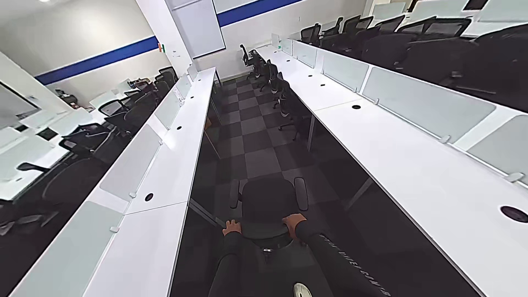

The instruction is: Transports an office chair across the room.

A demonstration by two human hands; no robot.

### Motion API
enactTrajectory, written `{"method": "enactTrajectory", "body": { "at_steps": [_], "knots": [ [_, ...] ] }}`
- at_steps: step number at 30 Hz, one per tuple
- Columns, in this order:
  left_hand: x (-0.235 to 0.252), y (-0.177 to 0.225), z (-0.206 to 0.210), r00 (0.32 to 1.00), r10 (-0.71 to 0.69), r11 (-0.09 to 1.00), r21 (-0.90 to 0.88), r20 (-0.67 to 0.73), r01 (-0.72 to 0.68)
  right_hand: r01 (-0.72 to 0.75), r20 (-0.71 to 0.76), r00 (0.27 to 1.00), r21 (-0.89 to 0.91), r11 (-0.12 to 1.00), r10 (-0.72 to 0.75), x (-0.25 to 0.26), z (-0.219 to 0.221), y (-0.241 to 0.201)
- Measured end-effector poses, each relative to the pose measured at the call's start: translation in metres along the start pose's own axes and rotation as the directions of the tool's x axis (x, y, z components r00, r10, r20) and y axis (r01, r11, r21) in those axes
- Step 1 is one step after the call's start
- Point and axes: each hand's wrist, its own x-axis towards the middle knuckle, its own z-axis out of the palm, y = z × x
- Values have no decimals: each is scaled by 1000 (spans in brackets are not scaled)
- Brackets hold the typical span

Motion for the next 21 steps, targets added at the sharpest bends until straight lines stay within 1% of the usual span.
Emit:
{"method": "enactTrajectory", "body": {
  "at_steps": [3,8,11,13,14,16,19,21],
  "knots": [
    [33,4,-23,1000,-14,1000,-15,-2,14,17,7,1000,-19,1000,-17,37,-28,11],
    [111,9,-73,1000,-5,999,-41,-16,4,11,9,1000,-59,998,-11,111,-87,31],
    [164,11,-101,999,20,997,-76,-28,-22,10,-20,1000,-123,992,-13,161,-118,41],
    [199,9,-121,998,47,994,-92,-36,-50,-31,-53,998,-145,989,24,196,-136,46],
    [216,9,-134,997,70,992,-98,-37,-74,-77,-76,995,-140,987,66,213,-146,47],
    [249,7,-156,990,136,985,-104,-36,-139,-218,-129,970,-79,973,207,240,-168,47],
    [288,-1,-188,972,236,965,-111,-17,-237,-444,-134,881,100,890,455,279,-196,38],
    [319,-5,-210,955,295,949,-115,9,-292,-524,-110,828,193,829,549,308,-214,37]
  ]
}}
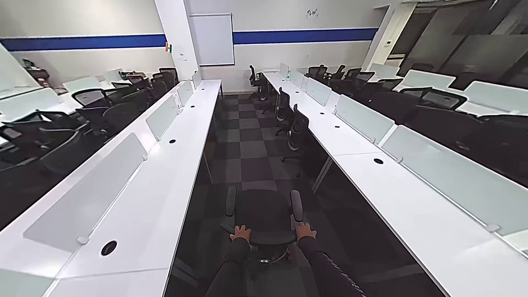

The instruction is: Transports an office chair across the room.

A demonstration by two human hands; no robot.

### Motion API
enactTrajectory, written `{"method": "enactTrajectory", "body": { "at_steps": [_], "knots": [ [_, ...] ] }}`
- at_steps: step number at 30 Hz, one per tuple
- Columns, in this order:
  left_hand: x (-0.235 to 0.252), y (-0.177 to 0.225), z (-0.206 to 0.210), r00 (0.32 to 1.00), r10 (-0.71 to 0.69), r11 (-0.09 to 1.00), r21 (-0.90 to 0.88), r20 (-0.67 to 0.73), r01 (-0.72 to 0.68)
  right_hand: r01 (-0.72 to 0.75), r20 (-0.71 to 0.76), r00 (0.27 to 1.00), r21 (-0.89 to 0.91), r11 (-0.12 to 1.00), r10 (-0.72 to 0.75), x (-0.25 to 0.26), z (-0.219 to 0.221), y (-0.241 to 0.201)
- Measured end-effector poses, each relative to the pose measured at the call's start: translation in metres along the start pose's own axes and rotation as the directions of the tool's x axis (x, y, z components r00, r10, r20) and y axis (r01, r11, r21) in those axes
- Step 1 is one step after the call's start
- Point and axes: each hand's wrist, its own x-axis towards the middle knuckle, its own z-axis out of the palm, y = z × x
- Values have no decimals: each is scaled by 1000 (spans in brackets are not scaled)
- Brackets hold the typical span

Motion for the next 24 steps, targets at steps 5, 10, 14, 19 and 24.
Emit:
{"method": "enactTrajectory", "body": {
  "at_steps": [5,10,14,19,24],
  "knots": [
    [59,-19,-49,998,47,999,-18,40,-46,-39,76,996,3,999,39,64,-32,-35],
    [126,-22,-93,999,39,999,9,28,-39,-23,81,996,15,1000,21,131,-69,-55],
    [190,-25,-139,1000,-11,1000,29,20,10,-6,62,998,51,999,3,191,-105,-81],
    [270,-30,-190,998,-66,997,32,5,66,40,40,998,90,995,-44,277,-141,-107],
    [320,-34,-237,998,-14,1000,-10,-61,14,114,40,992,64,991,-116,357,-182,-124]
  ]
}}
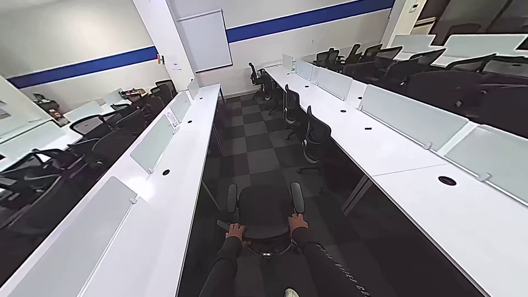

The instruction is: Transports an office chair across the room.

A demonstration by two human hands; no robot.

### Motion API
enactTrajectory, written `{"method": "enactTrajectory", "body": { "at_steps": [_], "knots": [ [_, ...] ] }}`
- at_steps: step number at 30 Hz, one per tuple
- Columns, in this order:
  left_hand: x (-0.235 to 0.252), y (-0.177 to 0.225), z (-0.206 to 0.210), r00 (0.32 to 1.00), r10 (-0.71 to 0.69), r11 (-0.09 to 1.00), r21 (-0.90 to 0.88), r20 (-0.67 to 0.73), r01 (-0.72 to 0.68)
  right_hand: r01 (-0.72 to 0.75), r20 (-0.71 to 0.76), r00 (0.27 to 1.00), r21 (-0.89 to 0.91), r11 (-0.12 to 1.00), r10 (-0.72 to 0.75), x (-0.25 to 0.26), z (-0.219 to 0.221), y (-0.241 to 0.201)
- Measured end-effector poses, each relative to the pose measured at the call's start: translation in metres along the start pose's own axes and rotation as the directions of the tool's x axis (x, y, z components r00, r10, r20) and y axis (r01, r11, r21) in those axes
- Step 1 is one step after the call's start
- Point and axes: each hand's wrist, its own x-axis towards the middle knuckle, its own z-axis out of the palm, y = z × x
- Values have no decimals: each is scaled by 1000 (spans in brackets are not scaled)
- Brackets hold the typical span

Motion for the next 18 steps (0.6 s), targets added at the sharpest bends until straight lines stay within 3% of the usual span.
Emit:
{"method": "enactTrajectory", "body": {
  "at_steps": [9,18],
  "knots": [
    [116,-1,-69,999,-32,998,-53,-20,31,13,54,998,-37,999,-11,116,-71,-28],
    [263,-22,-157,997,63,993,-100,-36,-67,-70,8,998,-18,997,70,258,-140,-75]
  ]
}}
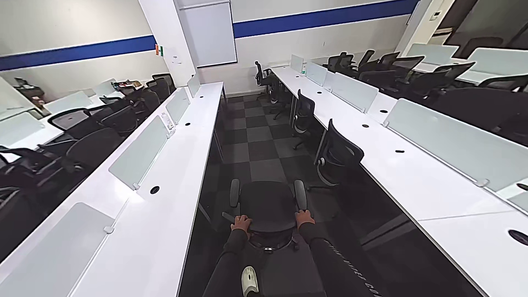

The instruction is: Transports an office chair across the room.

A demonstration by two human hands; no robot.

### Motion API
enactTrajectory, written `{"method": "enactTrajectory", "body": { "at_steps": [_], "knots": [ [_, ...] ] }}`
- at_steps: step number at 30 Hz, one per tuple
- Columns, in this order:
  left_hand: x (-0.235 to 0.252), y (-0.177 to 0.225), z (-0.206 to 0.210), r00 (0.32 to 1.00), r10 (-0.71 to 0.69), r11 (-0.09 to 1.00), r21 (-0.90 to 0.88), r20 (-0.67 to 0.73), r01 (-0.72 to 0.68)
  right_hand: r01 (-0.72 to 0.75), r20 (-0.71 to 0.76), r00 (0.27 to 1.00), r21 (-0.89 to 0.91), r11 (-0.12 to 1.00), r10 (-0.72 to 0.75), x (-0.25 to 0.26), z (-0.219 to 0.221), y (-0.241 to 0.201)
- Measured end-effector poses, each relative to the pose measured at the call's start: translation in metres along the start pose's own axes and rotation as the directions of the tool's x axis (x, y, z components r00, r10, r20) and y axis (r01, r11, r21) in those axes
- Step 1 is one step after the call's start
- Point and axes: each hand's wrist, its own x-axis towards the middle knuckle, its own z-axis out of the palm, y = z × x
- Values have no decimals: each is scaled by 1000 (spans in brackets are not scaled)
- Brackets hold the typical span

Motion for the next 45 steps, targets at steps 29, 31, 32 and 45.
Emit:
{"method": "enactTrajectory", "body": {
  "at_steps": [29,31,32,45],
  "knots": [
    [395,14,-229,997,-55,994,102,62,49,3,2,1000,-19,1000,-3,365,-217,-96],
    [427,15,-241,994,-42,994,103,101,32,15,18,1000,-24,1000,-15,395,-234,-97],
    [442,17,-247,993,-25,995,101,113,14,22,25,999,-31,999,-21,411,-242,-97],
    [589,39,-329,992,71,984,153,104,-87,62,30,998,-66,996,-60,580,-347,-108]
  ]
}}
